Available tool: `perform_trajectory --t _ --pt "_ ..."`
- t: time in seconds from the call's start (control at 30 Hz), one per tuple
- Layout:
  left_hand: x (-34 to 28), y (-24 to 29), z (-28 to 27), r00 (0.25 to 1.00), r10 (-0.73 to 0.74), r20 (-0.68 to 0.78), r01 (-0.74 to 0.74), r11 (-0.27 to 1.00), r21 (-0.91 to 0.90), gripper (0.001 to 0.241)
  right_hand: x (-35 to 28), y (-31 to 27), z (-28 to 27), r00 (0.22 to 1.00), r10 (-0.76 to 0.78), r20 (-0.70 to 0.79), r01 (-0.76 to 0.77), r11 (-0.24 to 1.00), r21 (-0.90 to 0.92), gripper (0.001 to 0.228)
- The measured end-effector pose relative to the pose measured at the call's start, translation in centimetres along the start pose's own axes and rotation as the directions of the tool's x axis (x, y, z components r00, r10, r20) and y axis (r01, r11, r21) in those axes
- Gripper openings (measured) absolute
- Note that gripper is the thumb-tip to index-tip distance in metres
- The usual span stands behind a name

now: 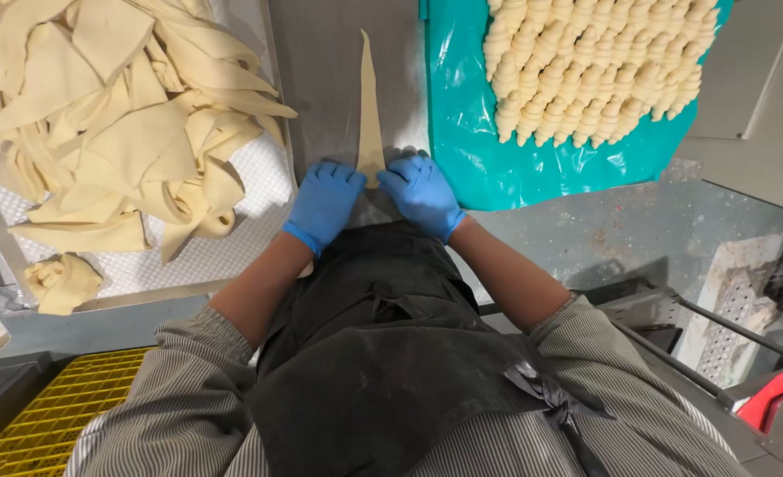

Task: Rolling dough triangles into croissant shapes in a bakery kitchen.

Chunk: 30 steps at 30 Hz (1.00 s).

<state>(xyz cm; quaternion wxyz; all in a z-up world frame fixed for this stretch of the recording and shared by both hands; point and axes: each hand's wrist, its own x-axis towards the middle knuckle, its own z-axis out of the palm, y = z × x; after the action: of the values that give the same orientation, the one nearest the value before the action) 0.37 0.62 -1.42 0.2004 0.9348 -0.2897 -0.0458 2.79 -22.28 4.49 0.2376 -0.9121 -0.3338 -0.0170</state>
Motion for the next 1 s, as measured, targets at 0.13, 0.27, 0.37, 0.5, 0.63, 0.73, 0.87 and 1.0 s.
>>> perform_trajectory --t 0.13,0.27,0.37,0.5,0.63,0.73,0.87,1.0 --pt "0.8 0.1 -1.9 1.000 -0.029 0.007 0.030 0.998 -0.047 0.017 -0.6 -0.9 0.8 0.999 0.020 -0.041 -0.020 1.000 0.008 0.027" --pt "-1.1 2.5 -3.3 0.995 -0.098 -0.002 0.098 0.994 -0.045 0.041 -3.5 -2.9 2.0 0.997 0.065 0.040 -0.067 0.997 0.046 0.047" --pt "-2.6 3.0 -1.6 0.998 -0.013 -0.055 0.019 0.994 0.110 0.061 -4.4 -2.9 4.3 0.990 0.077 0.115 -0.075 0.997 -0.022 0.065" --pt "0.1 2.5 -2.5 0.977 -0.134 0.164 0.137 0.990 -0.011 0.069 -2.5 -3.2 4.0 0.974 0.184 0.135 -0.178 0.982 -0.054 0.071" --pt "-0.7 2.6 -1.6 0.981 -0.151 0.121 0.161 0.984 -0.079 0.069 -2.2 -3.3 2.9 0.963 0.238 0.123 -0.243 0.970 0.023 0.069" --pt "-1.5 2.1 0.2 0.989 -0.028 0.143 0.032 0.999 -0.029 0.071 -2.7 -2.8 3.5 0.976 0.181 0.122 -0.190 0.980 0.066 0.068" --pt "0.2 2.1 0.0 0.985 -0.128 0.116 0.148 0.972 -0.183 0.066 -0.6 -2.6 2.7 0.971 0.209 0.119 -0.217 0.974 0.061 0.067" --pt "2.0 2.1 -2.7 0.969 -0.240 0.050 0.244 0.924 -0.293 0.072 -0.1 -2.5 1.9 0.991 0.136 -0.012 -0.135 0.988 0.070 0.066"
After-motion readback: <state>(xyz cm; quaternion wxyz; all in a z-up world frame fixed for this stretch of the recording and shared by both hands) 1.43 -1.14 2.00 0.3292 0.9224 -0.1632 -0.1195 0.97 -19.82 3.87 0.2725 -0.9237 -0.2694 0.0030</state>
